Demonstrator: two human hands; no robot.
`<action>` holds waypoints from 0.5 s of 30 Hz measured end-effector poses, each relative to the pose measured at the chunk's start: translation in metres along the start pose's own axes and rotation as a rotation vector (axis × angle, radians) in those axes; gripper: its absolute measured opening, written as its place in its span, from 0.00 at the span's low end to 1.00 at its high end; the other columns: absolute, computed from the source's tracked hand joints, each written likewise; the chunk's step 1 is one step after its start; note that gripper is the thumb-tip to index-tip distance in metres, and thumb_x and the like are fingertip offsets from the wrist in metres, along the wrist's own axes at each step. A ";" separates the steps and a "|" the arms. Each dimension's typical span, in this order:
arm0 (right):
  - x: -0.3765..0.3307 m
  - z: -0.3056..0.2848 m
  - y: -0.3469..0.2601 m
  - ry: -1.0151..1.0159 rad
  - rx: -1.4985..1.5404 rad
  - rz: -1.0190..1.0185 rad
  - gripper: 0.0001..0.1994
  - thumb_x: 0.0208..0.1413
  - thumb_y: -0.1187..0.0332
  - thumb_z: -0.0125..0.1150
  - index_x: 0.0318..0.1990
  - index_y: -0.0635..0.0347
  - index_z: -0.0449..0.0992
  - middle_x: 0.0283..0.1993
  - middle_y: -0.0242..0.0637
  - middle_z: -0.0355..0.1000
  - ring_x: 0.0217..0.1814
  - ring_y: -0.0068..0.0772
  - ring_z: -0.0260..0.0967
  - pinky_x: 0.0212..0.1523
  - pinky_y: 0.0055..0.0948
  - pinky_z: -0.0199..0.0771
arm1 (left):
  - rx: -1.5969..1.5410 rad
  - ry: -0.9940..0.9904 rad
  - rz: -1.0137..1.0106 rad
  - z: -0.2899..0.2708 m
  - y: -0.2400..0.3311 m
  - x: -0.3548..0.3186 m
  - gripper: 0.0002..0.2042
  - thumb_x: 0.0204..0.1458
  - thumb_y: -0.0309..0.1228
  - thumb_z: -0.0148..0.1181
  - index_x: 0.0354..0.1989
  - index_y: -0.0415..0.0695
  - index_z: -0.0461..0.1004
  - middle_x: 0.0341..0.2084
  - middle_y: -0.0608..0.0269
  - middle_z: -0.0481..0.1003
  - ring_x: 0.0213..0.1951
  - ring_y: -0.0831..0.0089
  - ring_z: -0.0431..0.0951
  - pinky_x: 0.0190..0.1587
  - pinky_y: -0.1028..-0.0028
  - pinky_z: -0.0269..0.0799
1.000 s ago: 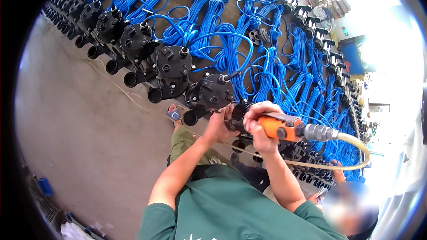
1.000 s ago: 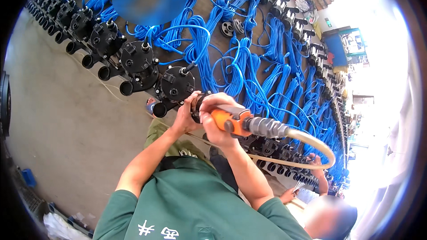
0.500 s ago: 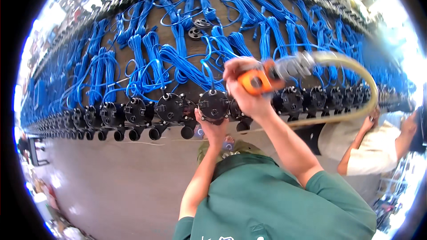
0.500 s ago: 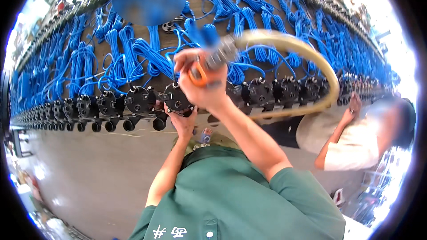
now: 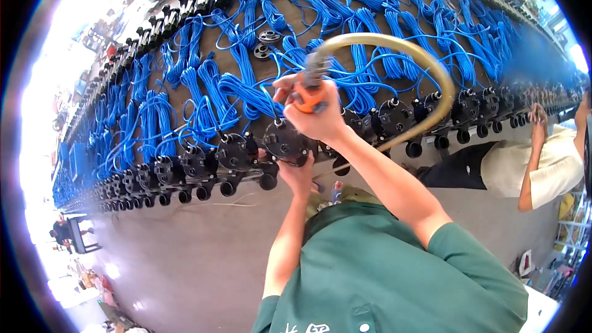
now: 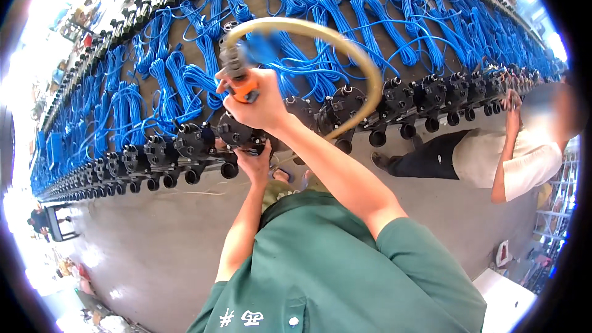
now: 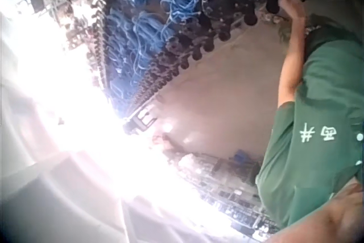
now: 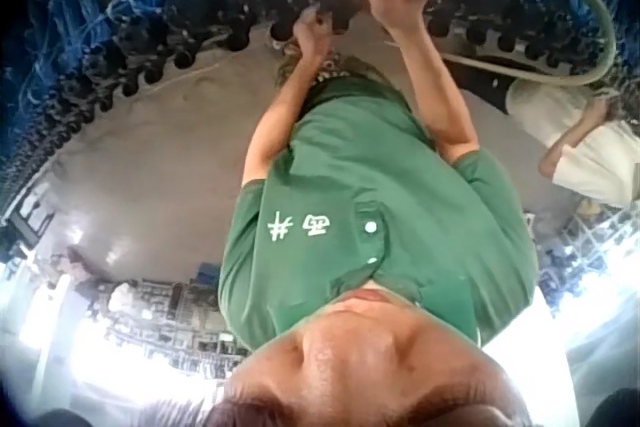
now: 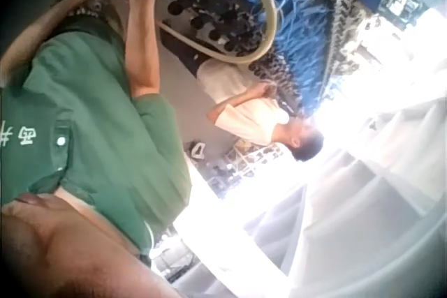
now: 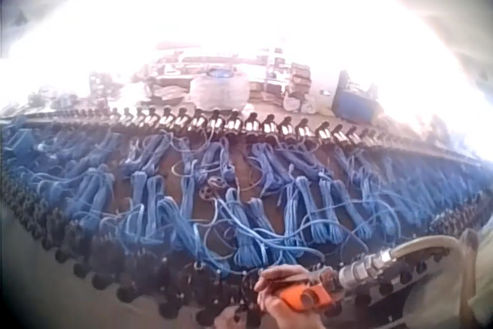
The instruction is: The person assembles a series of black industrial pumps on a long table using a pneumatic screwdriver and a hammer. The person drives screws into the top plates of several pumps before hammering a small component into the center of one.
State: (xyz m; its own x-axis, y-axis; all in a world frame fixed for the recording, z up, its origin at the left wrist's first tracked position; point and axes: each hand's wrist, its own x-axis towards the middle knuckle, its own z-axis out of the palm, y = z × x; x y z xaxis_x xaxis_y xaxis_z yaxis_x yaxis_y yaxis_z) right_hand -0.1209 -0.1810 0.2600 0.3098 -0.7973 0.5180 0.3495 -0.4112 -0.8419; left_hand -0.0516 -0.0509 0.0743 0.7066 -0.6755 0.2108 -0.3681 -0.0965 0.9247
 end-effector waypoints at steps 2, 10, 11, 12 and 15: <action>-0.010 -0.012 -0.023 0.023 0.077 0.017 0.19 0.48 0.82 0.59 0.51 0.66 0.77 0.42 0.39 0.79 0.35 0.21 0.74 0.35 0.21 0.74 | 0.035 0.031 0.057 -0.002 -0.006 -0.001 0.32 0.39 0.37 0.82 0.46 0.33 0.67 0.37 0.49 0.76 0.40 0.53 0.78 0.47 0.60 0.74; -0.060 -0.055 -0.068 0.044 0.190 0.152 0.19 0.52 0.81 0.57 0.54 0.66 0.72 0.40 0.40 0.76 0.32 0.18 0.72 0.32 0.20 0.75 | -0.022 -0.257 -0.204 0.016 -0.006 -0.066 0.23 0.48 0.28 0.73 0.50 0.36 0.71 0.39 0.53 0.74 0.40 0.62 0.76 0.47 0.63 0.73; -0.062 -0.055 -0.067 0.031 0.175 0.143 0.19 0.53 0.81 0.57 0.54 0.66 0.72 0.40 0.40 0.76 0.31 0.17 0.71 0.32 0.20 0.75 | -0.063 -0.439 -0.247 0.024 -0.009 -0.064 0.23 0.48 0.27 0.72 0.52 0.36 0.72 0.39 0.51 0.78 0.38 0.60 0.79 0.44 0.63 0.75; -0.062 -0.055 -0.066 0.040 0.163 0.149 0.19 0.53 0.81 0.56 0.54 0.66 0.72 0.41 0.40 0.77 0.31 0.17 0.70 0.33 0.21 0.76 | 0.056 -0.271 -0.043 0.035 -0.008 -0.064 0.16 0.51 0.26 0.69 0.48 0.36 0.77 0.34 0.52 0.80 0.32 0.59 0.81 0.39 0.64 0.76; -0.070 -0.056 -0.062 0.033 0.172 0.173 0.18 0.54 0.81 0.57 0.54 0.67 0.72 0.41 0.40 0.77 0.30 0.17 0.71 0.33 0.22 0.77 | 0.030 -0.290 0.030 0.039 -0.019 -0.058 0.10 0.53 0.24 0.66 0.43 0.36 0.80 0.34 0.50 0.80 0.34 0.56 0.82 0.39 0.64 0.77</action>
State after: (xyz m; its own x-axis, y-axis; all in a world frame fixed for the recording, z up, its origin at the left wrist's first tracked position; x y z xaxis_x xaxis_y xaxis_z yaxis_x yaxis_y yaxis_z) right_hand -0.2142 -0.1246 0.2671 0.3499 -0.8644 0.3610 0.4400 -0.1886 -0.8780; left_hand -0.1096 -0.0388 0.0325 0.4943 -0.8589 0.1343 -0.4072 -0.0923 0.9087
